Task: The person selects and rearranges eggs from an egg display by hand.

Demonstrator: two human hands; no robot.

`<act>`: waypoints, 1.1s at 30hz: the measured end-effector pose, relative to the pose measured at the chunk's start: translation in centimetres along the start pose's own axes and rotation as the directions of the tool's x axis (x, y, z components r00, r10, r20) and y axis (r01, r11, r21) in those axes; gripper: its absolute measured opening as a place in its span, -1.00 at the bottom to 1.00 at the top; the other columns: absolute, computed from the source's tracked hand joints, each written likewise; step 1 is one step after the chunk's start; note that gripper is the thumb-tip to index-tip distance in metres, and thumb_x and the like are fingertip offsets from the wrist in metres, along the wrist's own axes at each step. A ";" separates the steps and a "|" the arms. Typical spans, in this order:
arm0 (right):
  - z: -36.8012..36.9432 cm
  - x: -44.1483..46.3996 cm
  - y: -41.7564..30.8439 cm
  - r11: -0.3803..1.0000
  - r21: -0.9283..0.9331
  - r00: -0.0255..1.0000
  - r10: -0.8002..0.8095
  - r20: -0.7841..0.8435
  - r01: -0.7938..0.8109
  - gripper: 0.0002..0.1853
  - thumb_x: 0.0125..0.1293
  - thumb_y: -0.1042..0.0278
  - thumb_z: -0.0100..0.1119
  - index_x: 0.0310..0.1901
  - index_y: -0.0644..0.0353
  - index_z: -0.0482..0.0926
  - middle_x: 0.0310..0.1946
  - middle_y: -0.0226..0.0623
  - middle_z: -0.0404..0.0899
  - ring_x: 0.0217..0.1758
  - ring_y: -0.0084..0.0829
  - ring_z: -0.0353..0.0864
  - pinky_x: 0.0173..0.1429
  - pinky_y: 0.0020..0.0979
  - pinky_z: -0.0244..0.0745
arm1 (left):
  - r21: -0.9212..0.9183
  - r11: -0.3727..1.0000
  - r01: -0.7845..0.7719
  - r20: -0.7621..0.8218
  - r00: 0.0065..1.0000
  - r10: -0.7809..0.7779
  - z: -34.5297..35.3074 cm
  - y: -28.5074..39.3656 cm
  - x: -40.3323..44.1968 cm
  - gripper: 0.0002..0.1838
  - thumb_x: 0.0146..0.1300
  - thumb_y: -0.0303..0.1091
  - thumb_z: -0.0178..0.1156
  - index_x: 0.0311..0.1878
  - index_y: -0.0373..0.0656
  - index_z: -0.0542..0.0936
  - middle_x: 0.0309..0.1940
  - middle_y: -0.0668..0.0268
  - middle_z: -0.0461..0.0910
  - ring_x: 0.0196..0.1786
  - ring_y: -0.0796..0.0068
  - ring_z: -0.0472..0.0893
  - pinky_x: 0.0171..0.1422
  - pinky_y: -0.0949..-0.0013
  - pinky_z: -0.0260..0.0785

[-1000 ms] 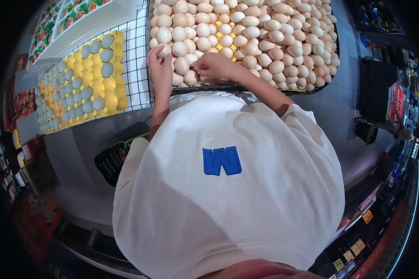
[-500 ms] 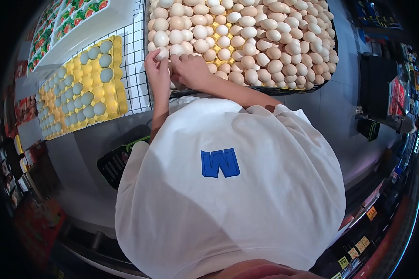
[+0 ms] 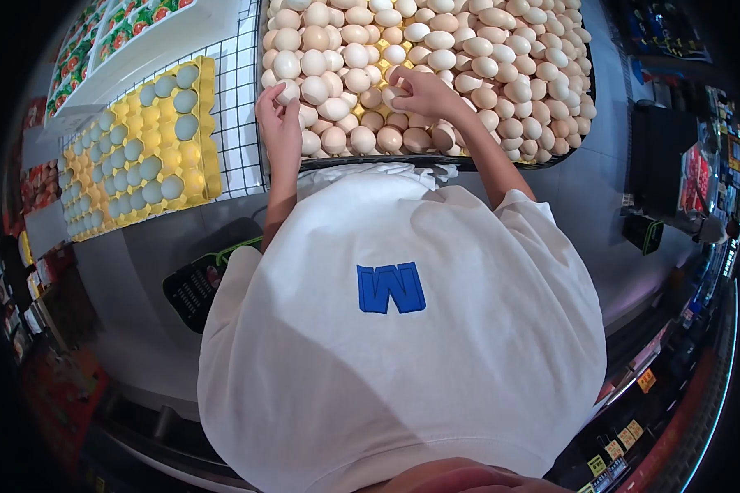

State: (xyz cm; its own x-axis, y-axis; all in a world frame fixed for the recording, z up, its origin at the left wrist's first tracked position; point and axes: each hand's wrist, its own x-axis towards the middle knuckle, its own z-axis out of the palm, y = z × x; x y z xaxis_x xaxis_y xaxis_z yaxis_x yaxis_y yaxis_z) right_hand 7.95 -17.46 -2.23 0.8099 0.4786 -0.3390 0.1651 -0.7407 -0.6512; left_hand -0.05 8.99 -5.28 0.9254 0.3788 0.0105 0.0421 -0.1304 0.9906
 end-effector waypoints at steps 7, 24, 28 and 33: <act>-0.1 0.3 -0.1 0.915 -0.401 0.999 -0.016 0.051 0.035 -0.58 0.10 0.03 0.18 -0.03 0.01 0.59 -0.33 -0.16 0.66 -0.16 -0.15 0.64 -0.08 -0.15 0.51 | -0.052 0.999 0.004 -0.004 1.000 -0.004 0.1 0.1 0.0 -0.63 0.28 -0.51 0.15 0.16 -0.24 0.43 0.26 0.09 0.22 0.18 0.30 0.46 0.25 0.32 0.40; -0.5 0.6 -1.8 0.721 -0.667 0.962 0.002 0.272 0.187 -0.62 0.01 0.00 0.33 -0.20 0.03 0.62 -0.28 -0.30 0.66 -0.07 -0.23 0.61 0.09 -0.04 0.24 | 0.040 0.999 -0.029 0.001 1.000 0.029 0.0 0.3 -0.4 -0.60 0.30 -0.54 0.12 0.21 -0.25 0.38 0.23 0.16 0.25 0.26 0.33 0.40 0.39 0.28 0.28; -0.2 1.0 -0.2 0.693 -0.695 0.977 -0.067 0.201 0.191 -0.62 0.04 0.02 0.29 -0.16 0.06 0.60 -0.22 -0.28 0.66 -0.01 -0.25 0.60 0.20 0.03 0.21 | 0.004 1.000 -0.028 -0.003 1.000 0.028 0.1 0.2 -0.4 -0.60 0.30 -0.55 0.12 0.21 -0.25 0.39 0.23 0.16 0.25 0.27 0.34 0.39 0.39 0.28 0.29; -0.9 0.9 -0.6 0.711 -0.679 0.969 -0.017 0.245 0.184 -0.61 0.07 0.01 0.25 -0.17 0.12 0.56 -0.27 -0.23 0.64 -0.05 -0.20 0.59 0.08 -0.10 0.29 | -0.032 1.000 0.000 -0.004 1.000 0.000 0.3 0.6 -0.4 -0.60 0.29 -0.54 0.12 0.20 -0.24 0.40 0.24 0.16 0.25 0.28 0.34 0.38 0.42 0.27 0.24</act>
State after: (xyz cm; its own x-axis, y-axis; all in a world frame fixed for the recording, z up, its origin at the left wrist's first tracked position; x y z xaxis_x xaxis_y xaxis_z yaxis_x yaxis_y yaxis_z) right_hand 9.07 -17.00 -1.50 0.6445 0.5917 -0.4843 0.6484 -0.7586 -0.0639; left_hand -0.30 8.52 -4.72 0.9239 0.3824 0.0109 0.0302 -0.1014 0.9944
